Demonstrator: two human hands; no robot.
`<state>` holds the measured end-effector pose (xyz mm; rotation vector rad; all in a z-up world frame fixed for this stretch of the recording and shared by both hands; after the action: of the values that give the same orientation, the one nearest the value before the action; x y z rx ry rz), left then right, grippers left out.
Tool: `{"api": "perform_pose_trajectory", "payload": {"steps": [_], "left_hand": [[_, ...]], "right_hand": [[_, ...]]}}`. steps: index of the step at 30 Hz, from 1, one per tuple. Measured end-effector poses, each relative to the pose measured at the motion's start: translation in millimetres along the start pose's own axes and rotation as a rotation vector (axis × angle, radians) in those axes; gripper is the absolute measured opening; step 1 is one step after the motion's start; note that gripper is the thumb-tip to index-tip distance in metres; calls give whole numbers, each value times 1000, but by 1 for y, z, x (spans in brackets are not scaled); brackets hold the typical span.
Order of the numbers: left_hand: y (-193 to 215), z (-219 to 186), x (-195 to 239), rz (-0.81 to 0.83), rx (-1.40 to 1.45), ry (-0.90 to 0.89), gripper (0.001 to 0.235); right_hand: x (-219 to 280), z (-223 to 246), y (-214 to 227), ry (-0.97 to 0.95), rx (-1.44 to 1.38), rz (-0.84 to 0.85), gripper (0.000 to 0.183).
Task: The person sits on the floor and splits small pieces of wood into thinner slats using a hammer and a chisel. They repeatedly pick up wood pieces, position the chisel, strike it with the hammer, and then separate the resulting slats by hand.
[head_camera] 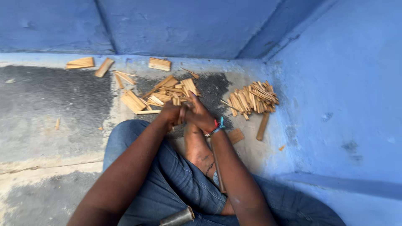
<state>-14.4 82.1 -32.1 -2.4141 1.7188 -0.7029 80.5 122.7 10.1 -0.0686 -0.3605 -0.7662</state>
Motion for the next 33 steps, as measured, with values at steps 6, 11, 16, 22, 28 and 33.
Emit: {"api": "perform_pose_trajectory", "payload": {"steps": [6,11,16,22,28,33], "left_hand": [[-1,-9,13,27,-16,13,25],[-9,-10,26,116,170,19,34],[-23,-37,40,289,-104,-123,37],[-25,-97,68,184,-930,-701,32],[-8,-107,51,36,-829,-724,23],[0,-69,16,79,-592,-520,24]], "right_hand": [[-31,-81,-16,-260,-788,281,56],[-48,-92,-21,-135,-850,326,37],[-19,-60,-22,-309,-726,291,41],[-24,-58,-11,-258,-804,216,35],[-39,-93,56,-142,-748,23,35],[-17,-44,219,-17,333,-726,63]]}}
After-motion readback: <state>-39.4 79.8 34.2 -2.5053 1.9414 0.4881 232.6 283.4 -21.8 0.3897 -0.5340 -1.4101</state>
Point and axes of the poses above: each hand's wrist, its own x-axis away from the middle knuckle, its own y-axis out of the back of the hand, z = x × y, the point moved 10 cm from there along -x, towards the middle knuckle, and after that the axes turned 15 degrees about -y, right-handed, at the moved point
